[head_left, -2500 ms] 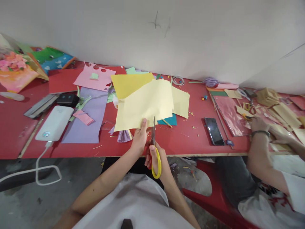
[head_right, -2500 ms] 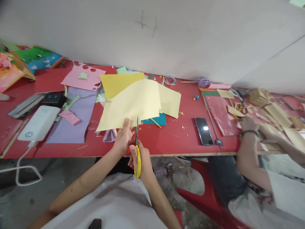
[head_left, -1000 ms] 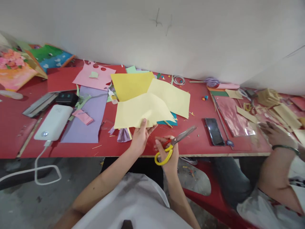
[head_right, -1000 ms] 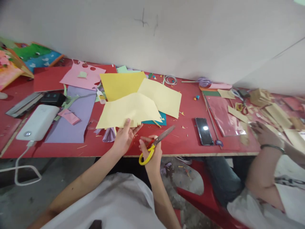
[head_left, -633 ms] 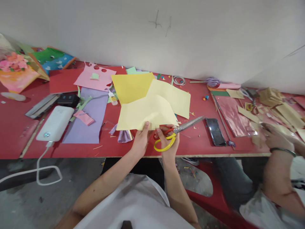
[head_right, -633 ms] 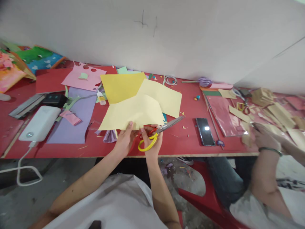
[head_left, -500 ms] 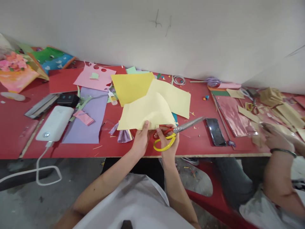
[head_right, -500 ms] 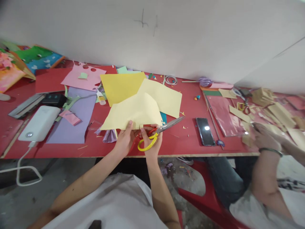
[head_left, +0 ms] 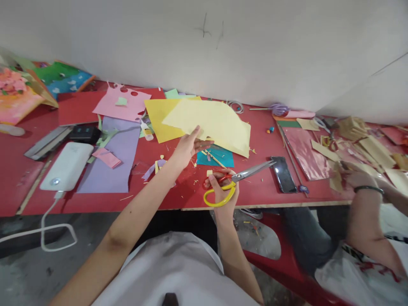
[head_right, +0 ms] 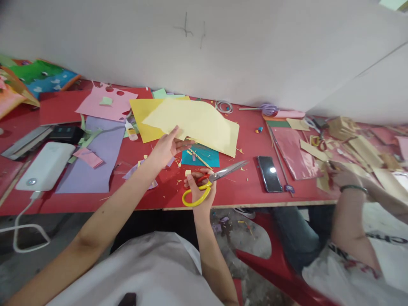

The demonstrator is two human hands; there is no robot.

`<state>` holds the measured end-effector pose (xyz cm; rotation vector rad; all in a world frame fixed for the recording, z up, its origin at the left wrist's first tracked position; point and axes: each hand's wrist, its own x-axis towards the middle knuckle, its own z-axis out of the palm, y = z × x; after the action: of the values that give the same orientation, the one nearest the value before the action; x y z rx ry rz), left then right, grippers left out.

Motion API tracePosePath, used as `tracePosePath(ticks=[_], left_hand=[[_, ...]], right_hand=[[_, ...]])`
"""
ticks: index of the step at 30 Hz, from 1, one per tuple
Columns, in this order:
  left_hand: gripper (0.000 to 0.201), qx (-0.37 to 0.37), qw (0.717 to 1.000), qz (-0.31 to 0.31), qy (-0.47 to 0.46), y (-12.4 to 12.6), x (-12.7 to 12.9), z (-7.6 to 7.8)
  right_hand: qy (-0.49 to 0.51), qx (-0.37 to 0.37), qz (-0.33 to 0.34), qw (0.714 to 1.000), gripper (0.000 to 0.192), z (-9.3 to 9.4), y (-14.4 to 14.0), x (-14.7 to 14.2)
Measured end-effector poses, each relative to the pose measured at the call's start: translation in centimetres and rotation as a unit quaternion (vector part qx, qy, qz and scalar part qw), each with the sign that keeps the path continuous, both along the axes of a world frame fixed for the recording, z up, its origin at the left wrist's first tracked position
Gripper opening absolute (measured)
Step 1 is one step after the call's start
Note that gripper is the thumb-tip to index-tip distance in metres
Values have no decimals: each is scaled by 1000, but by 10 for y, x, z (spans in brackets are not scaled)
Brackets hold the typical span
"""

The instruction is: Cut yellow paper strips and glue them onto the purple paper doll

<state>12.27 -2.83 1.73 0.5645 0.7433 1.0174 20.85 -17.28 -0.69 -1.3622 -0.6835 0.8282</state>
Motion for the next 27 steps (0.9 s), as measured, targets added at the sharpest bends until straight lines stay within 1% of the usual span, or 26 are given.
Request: tracePosePath(ticks=[2, 3, 5, 6, 8, 10, 11, 13, 18, 21, 24, 27], left_hand=[[40, -30, 999, -25, 34, 1, -5, -3], [41, -35, 997, -38, 49, -4, -9, -5], [41, -21, 992, -82, 94, -24, -19, -7], [40, 6, 986, -102, 132, -37, -25, -7], [35, 99, 967, -136, 191, -63, -37, -7], [30, 161, 948, -166, 219, -83, -48, -7], [27, 181, 941, -161, 238, -90, -52, -7], [21, 200, 933, -124, 271, -97, -61, -7], [14, 203, 922, -158, 290, -102, -80, -8], [15, 215, 915, -150, 306, -108, -87, -10], [12, 219, 908, -150, 325, -118, -90, -13], [11, 233, 885, -124, 384, -126, -89, -15]], right_hand=[[2, -5, 3, 1000, 43, 0, -2, -1], [3, -7, 5, 1000, 43, 0, -2, -2], [8, -11, 14, 1000, 42, 0, -4, -3], [10, -11, 20, 1000, 41, 0, -5, -4], [12, -10, 36, 999, 39, -1, -6, -5], [13, -10, 57, 998, 38, -2, -7, -7], [14, -11, 70, 997, 38, -3, -9, -8], [19, -16, 96, 995, 38, -4, -11, -10], [25, -50, 145, 988, 39, -7, -22, -16], [29, -54, 150, 987, 39, -8, -26, -19], [24, -54, 150, 987, 38, -8, -26, -22], [-1, -47, 152, 987, 37, -7, -26, -25]])
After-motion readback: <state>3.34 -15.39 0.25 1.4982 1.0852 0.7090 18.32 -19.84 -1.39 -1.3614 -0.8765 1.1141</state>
